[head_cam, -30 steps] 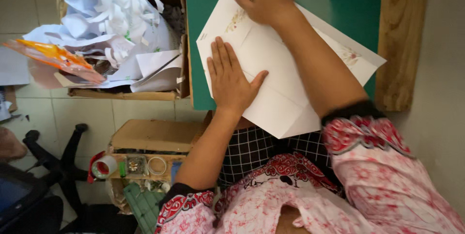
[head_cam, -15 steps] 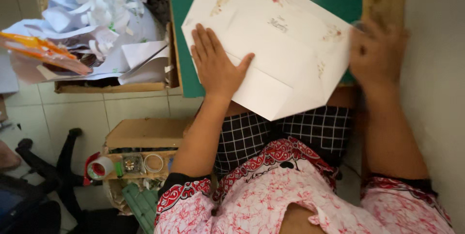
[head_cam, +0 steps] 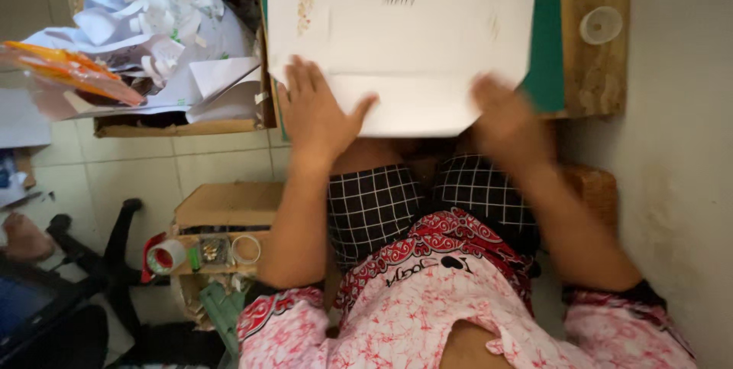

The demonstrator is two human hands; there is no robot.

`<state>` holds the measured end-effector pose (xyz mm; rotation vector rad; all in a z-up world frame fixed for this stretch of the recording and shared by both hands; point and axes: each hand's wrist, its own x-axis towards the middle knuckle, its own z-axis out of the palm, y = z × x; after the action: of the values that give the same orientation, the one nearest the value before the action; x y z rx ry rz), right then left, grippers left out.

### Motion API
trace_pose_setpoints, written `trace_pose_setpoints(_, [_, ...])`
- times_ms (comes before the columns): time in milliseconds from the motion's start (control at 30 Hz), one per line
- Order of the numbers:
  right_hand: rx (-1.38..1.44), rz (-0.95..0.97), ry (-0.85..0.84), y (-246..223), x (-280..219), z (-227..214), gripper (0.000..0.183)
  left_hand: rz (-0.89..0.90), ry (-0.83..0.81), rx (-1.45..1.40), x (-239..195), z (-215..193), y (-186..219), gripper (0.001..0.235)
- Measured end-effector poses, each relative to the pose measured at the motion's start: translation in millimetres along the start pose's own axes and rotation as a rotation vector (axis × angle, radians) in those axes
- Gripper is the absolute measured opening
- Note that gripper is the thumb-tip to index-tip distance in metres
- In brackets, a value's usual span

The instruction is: The person folds printed invitation papers into envelopes by hand, repeating the process with multiple sheets and placing them aside.

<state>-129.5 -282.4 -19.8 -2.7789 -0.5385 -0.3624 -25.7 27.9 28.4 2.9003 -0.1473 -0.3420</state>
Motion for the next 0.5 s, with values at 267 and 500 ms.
trace_pose_setpoints(267, [0.371, 0.221, 0.044, 59.2, 10.4, -16.6, 0.011, 0.440, 0.321, -0.204, -19.2, 7.5, -42.3, 0.026])
trace_pose_setpoints(500, [0.231, 0.416, 0.001, 62.3, 25.1, 12.3, 0.031, 0.299, 0.436, -0.292, 9.2, 27.6, -23.8, 0.044])
